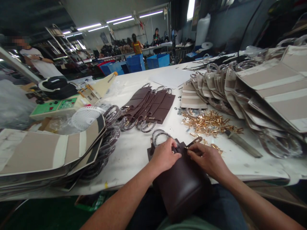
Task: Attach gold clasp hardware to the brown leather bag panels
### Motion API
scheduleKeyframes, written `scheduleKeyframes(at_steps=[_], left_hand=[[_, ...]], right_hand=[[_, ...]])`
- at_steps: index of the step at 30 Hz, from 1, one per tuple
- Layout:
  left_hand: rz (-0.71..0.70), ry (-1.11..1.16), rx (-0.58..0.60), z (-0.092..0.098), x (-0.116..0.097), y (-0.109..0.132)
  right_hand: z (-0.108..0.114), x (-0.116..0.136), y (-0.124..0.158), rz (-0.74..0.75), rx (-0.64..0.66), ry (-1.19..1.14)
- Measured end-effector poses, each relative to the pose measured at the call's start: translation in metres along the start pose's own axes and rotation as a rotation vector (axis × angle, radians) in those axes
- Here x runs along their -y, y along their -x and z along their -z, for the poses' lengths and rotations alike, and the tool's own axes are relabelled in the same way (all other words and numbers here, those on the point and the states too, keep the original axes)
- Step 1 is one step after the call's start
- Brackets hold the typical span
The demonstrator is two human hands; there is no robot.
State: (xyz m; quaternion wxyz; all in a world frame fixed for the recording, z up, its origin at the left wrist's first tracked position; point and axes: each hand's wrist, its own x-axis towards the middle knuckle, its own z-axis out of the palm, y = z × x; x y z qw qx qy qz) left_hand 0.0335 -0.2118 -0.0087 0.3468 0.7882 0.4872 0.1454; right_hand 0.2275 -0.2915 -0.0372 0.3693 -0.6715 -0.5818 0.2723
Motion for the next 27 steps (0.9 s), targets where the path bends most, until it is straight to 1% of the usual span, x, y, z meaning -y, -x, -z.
scheduleKeyframes(at_steps=[5,11,13,18,22,27], left_hand=[[-0.043,-0.033,-0.024,0.004,-0.012,0.005],[-0.050,0.020,-0.080,0.003,-0.019,0.013],[-0.056,0.036,-0.095,0.002,-0.020,0.015],[-0.067,0.089,-0.098,0.001,-0.022,0.019],[-0.084,0.137,-0.094,0.001,-0.024,0.022],[-0.117,0.169,-0.095,-0.002,-0.026,0.027]], right_hand=[[0.000,-0.001,0.003,0.063,-0.021,0.043],[-0.003,-0.001,0.002,0.135,0.017,0.082],[0.000,0.002,0.003,0.155,0.037,0.147],[0.013,0.012,0.004,0.105,0.085,0.338],[0.022,0.019,0.004,0.131,0.108,0.346],[0.027,0.025,0.002,0.169,0.160,0.355]])
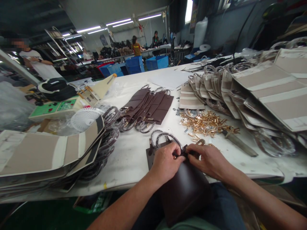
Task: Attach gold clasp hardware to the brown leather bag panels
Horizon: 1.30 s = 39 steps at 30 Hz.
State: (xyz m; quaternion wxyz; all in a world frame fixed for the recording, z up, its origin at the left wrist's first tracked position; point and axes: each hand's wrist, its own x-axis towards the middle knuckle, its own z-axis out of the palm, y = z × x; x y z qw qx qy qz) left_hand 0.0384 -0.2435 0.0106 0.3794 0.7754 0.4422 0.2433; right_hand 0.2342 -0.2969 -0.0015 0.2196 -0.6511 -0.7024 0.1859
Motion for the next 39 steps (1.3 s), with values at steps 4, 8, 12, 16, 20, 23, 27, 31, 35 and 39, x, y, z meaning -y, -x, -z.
scheduleKeyframes(at_steps=[4,8,12,16,20,23,27,31,35,39], left_hand=[[-0.012,0.021,0.008,-0.001,-0.001,0.004],[0.017,0.040,0.006,0.000,-0.004,0.007],[0.111,0.028,0.071,0.003,-0.003,0.007],[0.162,0.076,0.161,0.003,0.004,0.007],[0.130,0.157,0.136,0.001,0.010,0.006],[0.119,0.186,0.098,-0.001,0.009,0.007],[0.111,0.203,0.057,-0.004,0.005,0.010],[0.079,0.188,0.022,-0.004,0.002,0.014],[0.037,0.128,0.027,-0.003,0.000,0.018],[0.070,0.186,0.032,-0.004,0.002,0.020]], right_hand=[[0.003,0.001,0.003,0.018,0.045,-0.010],[0.001,-0.001,0.012,0.012,0.001,-0.096],[-0.009,-0.004,0.024,-0.012,-0.057,-0.230],[-0.017,-0.004,0.031,-0.038,-0.045,-0.241],[-0.014,-0.002,0.030,-0.007,-0.055,-0.204],[-0.012,0.000,0.027,0.035,-0.035,-0.183],[-0.015,0.000,0.025,-0.015,0.005,-0.187],[-0.021,-0.001,0.024,-0.070,0.005,-0.261],[-0.019,0.002,0.020,-0.076,0.033,-0.347],[-0.011,0.003,0.021,-0.053,0.077,-0.348]])
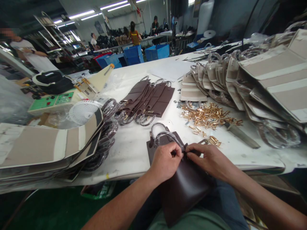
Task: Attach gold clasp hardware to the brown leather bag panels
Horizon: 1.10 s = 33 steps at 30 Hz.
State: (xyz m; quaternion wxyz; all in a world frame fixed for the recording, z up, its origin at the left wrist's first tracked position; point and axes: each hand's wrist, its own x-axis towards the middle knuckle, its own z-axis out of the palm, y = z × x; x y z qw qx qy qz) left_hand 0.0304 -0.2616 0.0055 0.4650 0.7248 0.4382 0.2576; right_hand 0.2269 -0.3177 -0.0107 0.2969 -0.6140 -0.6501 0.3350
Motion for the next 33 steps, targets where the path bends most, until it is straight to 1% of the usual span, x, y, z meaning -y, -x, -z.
scheduleKeyframes(at_steps=[2,5,9,12,15,17,20,23,27,33], left_hand=[[0.052,0.096,-0.004,-0.002,0.003,0.000],[0.100,0.194,0.009,-0.005,0.007,0.000],[0.076,0.169,0.023,-0.009,0.007,0.002],[0.059,0.145,0.034,-0.009,0.006,0.003],[0.069,0.186,0.051,-0.008,0.008,0.003],[0.079,0.234,0.043,-0.007,0.010,0.002],[0.119,0.317,0.030,-0.003,0.012,-0.001],[0.176,0.438,0.058,-0.002,0.013,-0.002],[0.219,0.551,0.077,-0.003,0.014,-0.002],[0.211,0.533,0.066,-0.004,0.014,-0.001]], right_hand=[[0.002,-0.002,0.004,-0.002,0.023,0.002],[0.002,-0.006,0.011,-0.018,0.016,0.001],[0.000,-0.007,0.012,-0.021,0.019,-0.006],[0.002,-0.006,0.010,-0.015,0.056,-0.008],[0.003,-0.007,0.012,-0.011,0.085,-0.018],[0.003,-0.007,0.015,-0.025,0.045,-0.065],[0.000,-0.008,0.022,-0.054,-0.092,-0.153],[-0.003,-0.009,0.027,-0.055,-0.168,-0.167],[-0.003,-0.008,0.026,-0.045,-0.134,-0.159],[-0.001,-0.005,0.020,-0.027,-0.066,-0.144]])
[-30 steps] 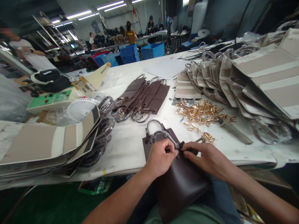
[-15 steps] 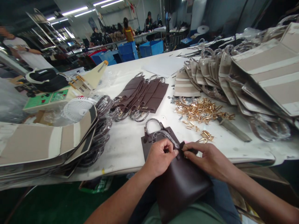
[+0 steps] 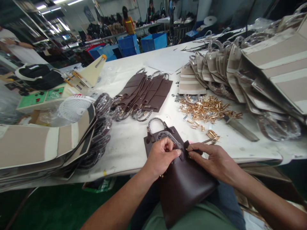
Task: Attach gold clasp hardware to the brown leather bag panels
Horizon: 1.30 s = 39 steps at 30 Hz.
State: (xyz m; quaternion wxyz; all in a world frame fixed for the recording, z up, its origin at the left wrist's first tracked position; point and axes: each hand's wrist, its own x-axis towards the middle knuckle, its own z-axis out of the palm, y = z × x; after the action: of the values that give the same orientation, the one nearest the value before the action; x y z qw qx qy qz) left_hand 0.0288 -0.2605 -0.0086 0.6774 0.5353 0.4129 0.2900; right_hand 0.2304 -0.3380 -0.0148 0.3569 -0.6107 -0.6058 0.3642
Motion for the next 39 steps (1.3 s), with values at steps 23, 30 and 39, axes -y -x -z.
scheduleKeyframes(at_steps=[23,30,39], left_hand=[[-0.136,-0.282,0.047,0.000,-0.014,0.007],[0.052,-0.056,0.121,0.004,-0.013,0.003],[0.039,-0.136,0.047,-0.002,-0.015,0.003]], right_hand=[[0.005,0.002,-0.002,-0.074,0.076,-0.102],[0.007,0.002,0.007,-0.123,0.020,-0.091],[0.005,0.006,0.010,0.048,-0.011,0.119]])
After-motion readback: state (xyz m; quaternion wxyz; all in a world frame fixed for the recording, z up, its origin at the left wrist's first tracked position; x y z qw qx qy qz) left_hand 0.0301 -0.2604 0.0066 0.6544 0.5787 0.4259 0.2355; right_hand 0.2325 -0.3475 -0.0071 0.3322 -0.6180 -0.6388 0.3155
